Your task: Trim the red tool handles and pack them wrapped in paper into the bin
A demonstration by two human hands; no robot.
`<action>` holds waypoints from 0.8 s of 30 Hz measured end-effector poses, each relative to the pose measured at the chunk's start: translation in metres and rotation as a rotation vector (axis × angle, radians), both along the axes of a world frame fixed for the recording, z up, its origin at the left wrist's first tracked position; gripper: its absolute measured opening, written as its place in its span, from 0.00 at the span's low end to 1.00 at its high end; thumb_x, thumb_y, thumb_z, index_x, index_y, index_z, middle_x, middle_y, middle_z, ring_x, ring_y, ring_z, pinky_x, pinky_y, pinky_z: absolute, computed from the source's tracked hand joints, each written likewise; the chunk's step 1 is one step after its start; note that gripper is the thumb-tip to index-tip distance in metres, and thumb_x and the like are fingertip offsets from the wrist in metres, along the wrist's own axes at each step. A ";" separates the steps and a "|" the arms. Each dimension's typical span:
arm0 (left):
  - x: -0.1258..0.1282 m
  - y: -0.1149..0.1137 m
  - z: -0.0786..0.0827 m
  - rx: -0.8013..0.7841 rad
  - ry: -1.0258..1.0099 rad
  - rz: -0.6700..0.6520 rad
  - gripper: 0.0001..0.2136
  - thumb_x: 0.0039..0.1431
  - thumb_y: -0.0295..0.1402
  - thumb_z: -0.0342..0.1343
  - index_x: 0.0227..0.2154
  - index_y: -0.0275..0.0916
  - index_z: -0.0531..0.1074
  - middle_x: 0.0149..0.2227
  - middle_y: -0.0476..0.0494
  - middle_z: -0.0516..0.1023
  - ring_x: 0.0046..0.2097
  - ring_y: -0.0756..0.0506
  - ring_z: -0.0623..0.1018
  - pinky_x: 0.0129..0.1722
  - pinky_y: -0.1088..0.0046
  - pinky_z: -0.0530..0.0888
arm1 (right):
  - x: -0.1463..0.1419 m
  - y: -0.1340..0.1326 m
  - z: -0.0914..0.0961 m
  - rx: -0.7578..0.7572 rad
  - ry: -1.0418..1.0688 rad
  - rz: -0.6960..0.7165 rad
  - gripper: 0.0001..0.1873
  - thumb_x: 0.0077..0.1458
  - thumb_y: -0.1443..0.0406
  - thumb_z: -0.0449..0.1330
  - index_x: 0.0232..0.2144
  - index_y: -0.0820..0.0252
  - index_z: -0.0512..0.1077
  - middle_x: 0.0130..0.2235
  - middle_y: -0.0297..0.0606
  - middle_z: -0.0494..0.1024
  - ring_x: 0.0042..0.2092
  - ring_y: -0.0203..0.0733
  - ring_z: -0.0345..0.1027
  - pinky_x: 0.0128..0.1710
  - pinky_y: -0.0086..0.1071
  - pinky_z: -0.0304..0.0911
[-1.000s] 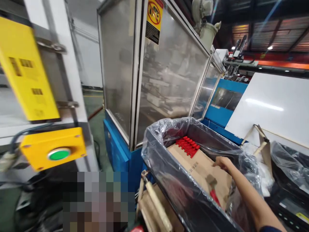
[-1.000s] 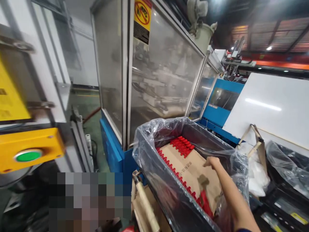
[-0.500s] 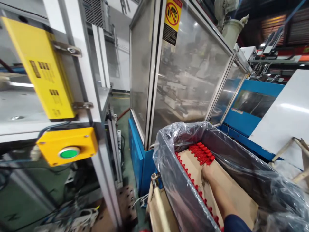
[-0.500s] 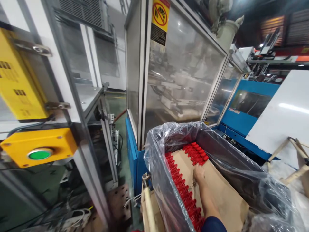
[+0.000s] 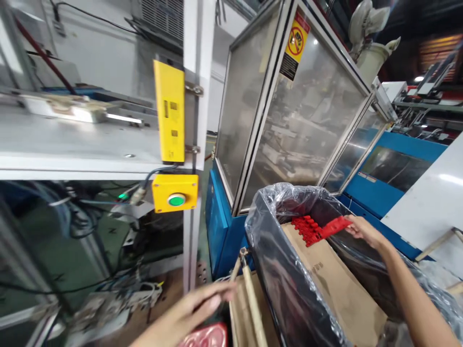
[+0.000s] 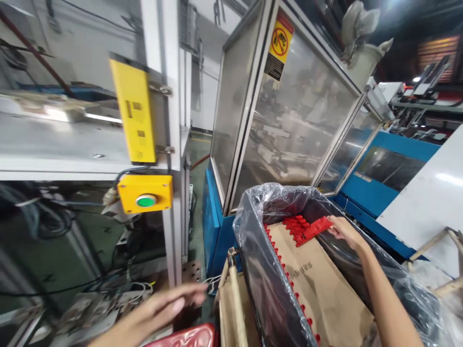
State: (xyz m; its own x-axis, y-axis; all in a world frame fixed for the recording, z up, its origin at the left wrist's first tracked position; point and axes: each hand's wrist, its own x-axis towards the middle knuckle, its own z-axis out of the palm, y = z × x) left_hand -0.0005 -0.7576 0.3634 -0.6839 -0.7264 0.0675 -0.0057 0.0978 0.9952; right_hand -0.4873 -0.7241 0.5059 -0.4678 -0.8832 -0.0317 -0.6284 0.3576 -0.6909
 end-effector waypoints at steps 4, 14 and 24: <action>-0.012 -0.006 0.058 -0.122 0.143 0.085 0.24 0.59 0.55 0.57 0.50 0.45 0.79 0.55 0.44 0.80 0.59 0.37 0.74 0.63 0.60 0.65 | 0.090 0.026 0.049 -0.080 -0.082 0.157 0.24 0.53 0.43 0.52 0.23 0.55 0.61 0.18 0.24 0.57 0.20 0.30 0.45 0.20 0.26 0.40; 0.056 0.031 0.045 0.412 0.624 -0.152 0.28 0.63 0.55 0.53 0.44 0.31 0.80 0.34 0.38 0.82 0.34 0.46 0.79 0.40 0.69 0.74 | 0.377 -0.001 0.034 -0.053 -0.265 0.816 0.33 0.53 0.36 0.53 0.20 0.58 0.66 0.15 0.26 0.61 0.17 0.29 0.48 0.17 0.25 0.44; 0.197 0.034 0.046 0.250 0.784 0.294 0.29 0.60 0.57 0.56 0.43 0.32 0.81 0.31 0.42 0.80 0.36 0.45 0.76 0.43 0.69 0.70 | 0.506 0.027 -0.083 -0.662 0.038 0.525 0.24 0.64 0.48 0.52 0.45 0.58 0.76 0.35 0.41 0.82 0.31 0.41 0.77 0.28 0.29 0.71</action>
State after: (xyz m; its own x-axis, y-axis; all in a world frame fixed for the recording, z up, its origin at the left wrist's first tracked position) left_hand 0.1963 -0.7235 0.4095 -0.2900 -0.9225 0.2548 0.6986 -0.0221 0.7151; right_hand 0.0190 -0.6969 0.4228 0.0184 -0.8170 0.5763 -0.6267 -0.4586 -0.6300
